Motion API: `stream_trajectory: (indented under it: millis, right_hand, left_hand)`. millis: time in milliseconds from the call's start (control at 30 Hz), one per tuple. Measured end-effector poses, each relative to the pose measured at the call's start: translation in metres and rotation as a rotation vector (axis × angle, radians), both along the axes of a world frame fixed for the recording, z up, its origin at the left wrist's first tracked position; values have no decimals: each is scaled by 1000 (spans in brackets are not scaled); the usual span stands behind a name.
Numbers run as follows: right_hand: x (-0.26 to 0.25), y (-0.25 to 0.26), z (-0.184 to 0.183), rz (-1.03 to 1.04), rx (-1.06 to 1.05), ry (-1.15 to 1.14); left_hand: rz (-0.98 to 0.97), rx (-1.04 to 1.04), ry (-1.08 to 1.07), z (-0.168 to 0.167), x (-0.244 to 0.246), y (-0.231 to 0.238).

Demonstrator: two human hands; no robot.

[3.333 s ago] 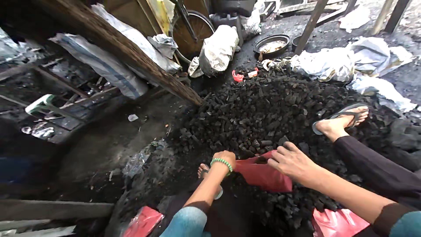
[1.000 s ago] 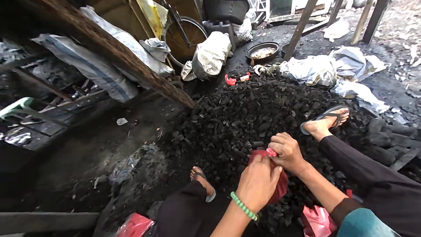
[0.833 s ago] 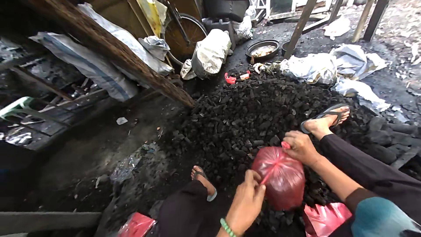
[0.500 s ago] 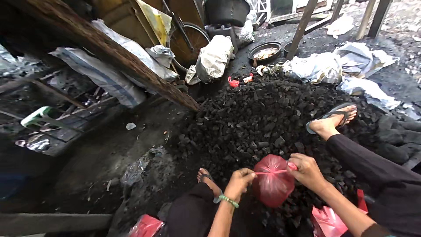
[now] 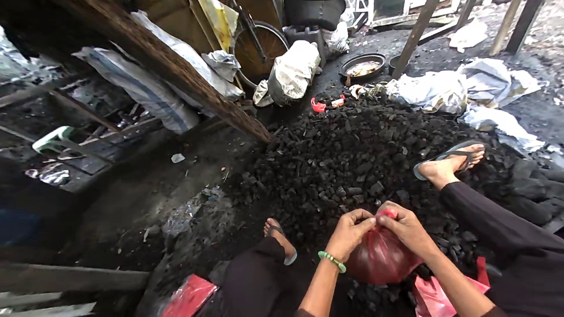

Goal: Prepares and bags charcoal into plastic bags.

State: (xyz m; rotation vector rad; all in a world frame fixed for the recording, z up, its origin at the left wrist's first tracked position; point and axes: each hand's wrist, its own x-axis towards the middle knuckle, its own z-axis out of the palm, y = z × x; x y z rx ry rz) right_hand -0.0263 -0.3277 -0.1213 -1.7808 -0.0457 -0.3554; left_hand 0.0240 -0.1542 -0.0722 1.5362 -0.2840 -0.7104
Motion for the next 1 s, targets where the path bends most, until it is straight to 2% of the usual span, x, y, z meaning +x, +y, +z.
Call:
stream_trajectory:
  millis: [100,200,300,333,400,467,533,667,700,733,800,900,933,1000]
  right_hand:
    - [-14,0,0,52,76,93]
    - [-19,6,-10,24,-66,17]
    - [-14,23,-19,-88,-184,-129]
    - [-12,28,-23,-142,-212,-184]
    - [-10,35,-29,-223,-272,-257]
    - [-10,35,-31,-202,-313,-279]
    - [-11,29,-31,-144,-298,-233]
    - [-13,16,-25,-72,-174,-91]
    - [-13,14,-26,-51,-174,-80]
    - [-14,13,-28,-17,-188,-67]
    - [-16,13,-31,48,-224,-65]
    - [-15,13,-31,57,-200,-114]
    - [-14,11,-28,54,-169,-106]
    - [-15,8,-20,58,-143,-34]
  left_hand:
    - [41,-139,94,-9,-1,3]
    - [21,-134,131,-9,3,9]
    - [57,-68,128,-5,7,12]
    - [75,-7,88,-3,8,12]
    - [54,251,-89,1,12,12]
    - [-2,452,-231,5,13,10]
    - [-56,508,-336,4,11,9]
    - [-165,490,-595,-10,1,6]
    - [-209,529,-598,-9,-1,5]
    - [-263,567,-534,-5,-2,4]
    - [-292,541,-256,0,-2,2]
    - [18,179,276,-4,-5,5]
    - [93,66,390,-4,-5,6]
    - [113,-12,442,0,-5,11]
